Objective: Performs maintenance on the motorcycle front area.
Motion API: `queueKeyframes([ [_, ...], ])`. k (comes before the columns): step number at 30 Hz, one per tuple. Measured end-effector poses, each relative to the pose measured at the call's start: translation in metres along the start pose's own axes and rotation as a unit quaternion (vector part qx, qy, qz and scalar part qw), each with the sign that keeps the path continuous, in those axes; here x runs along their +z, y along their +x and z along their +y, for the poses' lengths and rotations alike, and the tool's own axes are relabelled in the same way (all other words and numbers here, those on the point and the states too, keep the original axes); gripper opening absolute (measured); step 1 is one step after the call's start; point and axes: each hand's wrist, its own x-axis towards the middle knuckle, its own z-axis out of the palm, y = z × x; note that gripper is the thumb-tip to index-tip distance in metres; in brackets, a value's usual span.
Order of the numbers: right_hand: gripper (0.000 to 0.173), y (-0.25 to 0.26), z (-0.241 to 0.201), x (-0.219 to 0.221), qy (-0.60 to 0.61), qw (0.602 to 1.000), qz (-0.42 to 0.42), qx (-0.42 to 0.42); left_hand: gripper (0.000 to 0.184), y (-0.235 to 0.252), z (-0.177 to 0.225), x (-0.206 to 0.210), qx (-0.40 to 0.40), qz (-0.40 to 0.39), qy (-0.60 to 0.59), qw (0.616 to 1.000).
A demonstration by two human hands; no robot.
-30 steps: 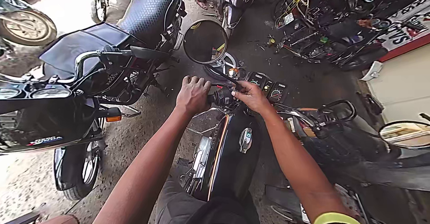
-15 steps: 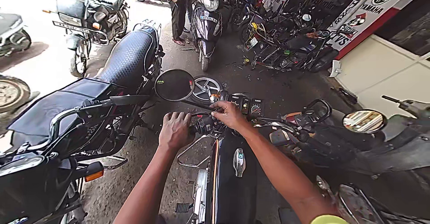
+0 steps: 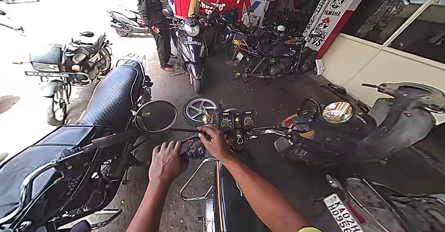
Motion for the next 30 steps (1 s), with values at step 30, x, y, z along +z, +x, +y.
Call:
queueKeyframes([
  [30, 0.031, 0.0, 0.014, 0.021, 0.22, 0.975, 0.013, 0.019, 0.057, 0.008, 0.002, -0.004, -0.009, -0.049, -0.013, 0.999],
])
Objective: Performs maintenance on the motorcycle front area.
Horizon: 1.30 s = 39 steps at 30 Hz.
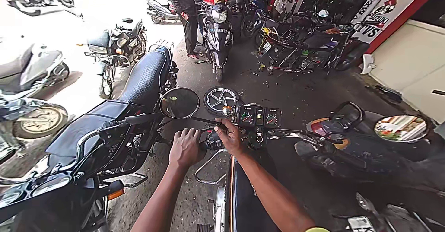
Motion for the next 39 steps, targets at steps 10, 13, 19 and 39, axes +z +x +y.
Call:
queueKeyframes([
  [10, 0.022, -0.008, 0.009, 0.012, -0.082, 0.989, 0.102, -0.075, 0.057, 0.0, 0.001, -0.007, 0.003, -0.046, -0.05, 0.998],
  [13, 0.023, -0.007, 0.003, 0.007, -0.05, 0.997, 0.05, -0.031, 0.057, -0.004, -0.006, -0.006, 0.01, -0.04, -0.092, 0.995],
  [19, 0.026, 0.0, 0.0, -0.007, -0.019, 1.0, -0.006, 0.016, 0.06, -0.001, -0.007, 0.004, 0.017, -0.016, -0.087, 0.996],
  [39, 0.017, 0.011, -0.017, -0.015, 0.065, 0.98, -0.014, 0.185, 0.051, -0.001, -0.004, -0.005, 0.006, -0.057, -0.071, 0.996],
])
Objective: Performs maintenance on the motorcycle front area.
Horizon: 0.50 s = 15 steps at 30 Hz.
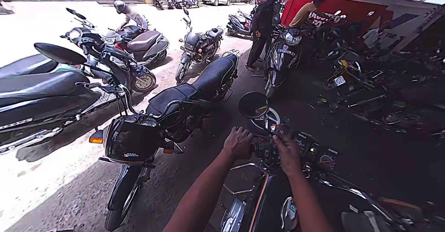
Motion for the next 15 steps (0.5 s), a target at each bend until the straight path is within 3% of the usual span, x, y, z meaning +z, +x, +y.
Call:
queueKeyframes([
  [4, 0.016, -0.001, -0.01, 0.001, -0.036, 0.999, -0.009, 0.0, 0.052, -0.001, 0.002, 0.0, 0.001, 0.002, 0.006, 1.0],
  [15, 0.024, -0.013, -0.004, 0.02, 0.04, 0.994, 0.104, -0.005, 0.053, 0.0, 0.009, 0.001, -0.003, 0.012, 0.033, 0.999],
])
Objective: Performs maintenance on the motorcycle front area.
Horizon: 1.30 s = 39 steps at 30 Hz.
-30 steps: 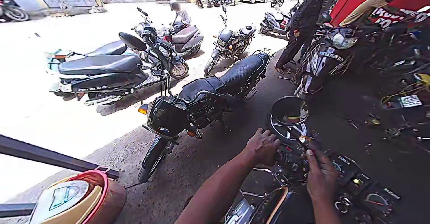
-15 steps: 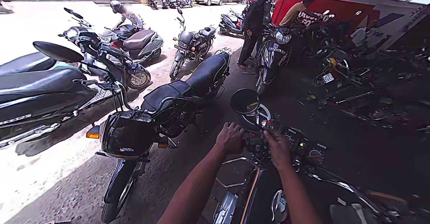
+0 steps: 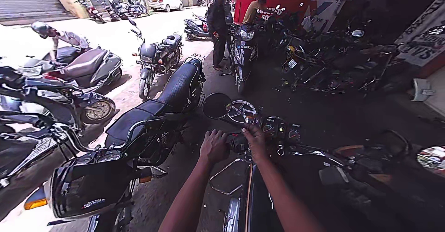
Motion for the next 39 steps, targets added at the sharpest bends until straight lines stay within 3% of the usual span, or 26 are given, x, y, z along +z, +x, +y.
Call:
queueKeyframes([
  [18, 0.019, 0.009, -0.007, -0.011, -0.034, 0.996, -0.063, 0.055, 0.052, -0.001, 0.005, -0.005, -0.022, -0.019, 0.025, 0.999],
  [29, 0.024, 0.029, -0.038, -0.019, -0.243, 0.946, -0.199, 0.082, 0.053, -0.001, 0.003, -0.004, -0.02, -0.022, 0.027, 0.999],
  [39, 0.028, 0.036, -0.051, -0.019, -0.322, 0.912, -0.236, 0.093, 0.053, -0.001, 0.005, -0.005, -0.014, -0.015, 0.03, 0.999],
])
